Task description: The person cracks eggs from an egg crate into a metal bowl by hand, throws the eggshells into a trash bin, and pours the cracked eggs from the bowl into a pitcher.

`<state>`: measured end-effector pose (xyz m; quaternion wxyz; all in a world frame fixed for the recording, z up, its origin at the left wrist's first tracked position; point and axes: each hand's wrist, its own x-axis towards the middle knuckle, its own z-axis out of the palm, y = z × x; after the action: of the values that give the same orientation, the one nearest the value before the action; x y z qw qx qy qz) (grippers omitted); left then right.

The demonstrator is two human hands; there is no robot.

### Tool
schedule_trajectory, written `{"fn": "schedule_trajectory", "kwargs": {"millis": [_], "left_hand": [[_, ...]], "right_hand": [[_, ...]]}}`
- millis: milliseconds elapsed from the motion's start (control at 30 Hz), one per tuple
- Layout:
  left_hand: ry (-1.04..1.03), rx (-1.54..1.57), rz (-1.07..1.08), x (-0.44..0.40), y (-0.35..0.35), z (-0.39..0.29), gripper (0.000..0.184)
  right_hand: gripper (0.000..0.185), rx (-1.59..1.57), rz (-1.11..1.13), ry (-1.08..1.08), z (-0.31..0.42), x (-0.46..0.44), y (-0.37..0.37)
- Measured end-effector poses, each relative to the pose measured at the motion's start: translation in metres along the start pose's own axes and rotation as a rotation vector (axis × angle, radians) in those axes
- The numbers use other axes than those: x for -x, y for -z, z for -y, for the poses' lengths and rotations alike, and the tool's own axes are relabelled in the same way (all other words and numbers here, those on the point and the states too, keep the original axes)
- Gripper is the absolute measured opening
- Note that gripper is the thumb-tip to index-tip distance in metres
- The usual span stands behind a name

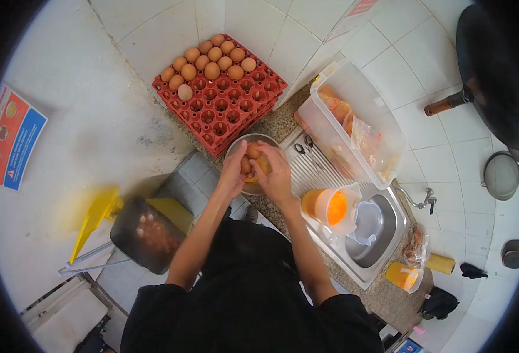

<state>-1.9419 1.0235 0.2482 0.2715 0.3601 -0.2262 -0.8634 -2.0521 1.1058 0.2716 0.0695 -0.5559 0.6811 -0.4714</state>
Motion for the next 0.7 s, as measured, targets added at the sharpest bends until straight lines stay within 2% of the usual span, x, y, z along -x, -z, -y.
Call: {"fn": "schedule_trajectory", "kwargs": {"millis": [67, 133, 200, 267, 333, 400, 433, 500, 533, 600, 667, 700], "left_hand": [[0.042, 0.064, 0.001, 0.007, 0.009, 0.003, 0.034], [0.095, 0.147, 0.054, 0.017, 0.036, 0.004, 0.033], [0.036, 0.166, 0.033, 0.043, 0.063, 0.0, 0.035], [-0.093, 0.122, -0.018, 0.073, 0.12, -0.009, 0.038], [-0.33, -0.378, -0.395, 0.102, 0.204, -0.004, 0.043], [-0.334, -0.795, -0.826, 0.139, 0.284, -0.006, 0.047], [-0.326, -1.278, -0.822, 0.163, 0.302, -0.014, 0.048], [-0.155, -1.462, -1.006, 0.206, 0.367, -0.013, 0.052], [0.071, -1.635, -1.163, 0.222, 0.384, -0.013, 0.055], [-0.264, -1.844, -1.187, 0.262, 0.443, 0.009, 0.06], [-0.194, -1.221, -1.267, 0.259, 0.438, 0.005, 0.061], [-0.151, -0.909, -1.274, 0.26, 0.434, 0.008, 0.061]], "right_hand": [[0.039, -0.08, 0.054, 0.045, 0.009, 0.001, 0.0], [0.034, -0.15, -0.014, -0.068, 0.008, 0.013, 0.004], [0.031, -0.18, -0.128, -0.231, 0.0, 0.028, 0.007], [0.028, -0.175, -0.279, -0.434, -0.021, 0.041, 0.009], [0.025, -0.136, -0.32, -0.424, -0.035, 0.031, 0.012], [0.024, -0.084, -0.316, -0.341, -0.038, 0.008, 0.007], [0.023, -0.049, -0.296, -0.26, -0.031, -0.019, 0.006], [0.022, 0.034, -0.277, -0.107, -0.018, -0.076, 0.0], [0.021, 0.082, -0.277, -0.037, -0.016, -0.105, -0.007], [0.022, 0.178, -0.271, 0.143, -0.029, -0.16, -0.024], [0.028, 0.289, -0.161, 0.258, -0.041, -0.208, -0.033], [0.031, 0.26, 0.025, 0.236, -0.048, -0.226, -0.033]]}}
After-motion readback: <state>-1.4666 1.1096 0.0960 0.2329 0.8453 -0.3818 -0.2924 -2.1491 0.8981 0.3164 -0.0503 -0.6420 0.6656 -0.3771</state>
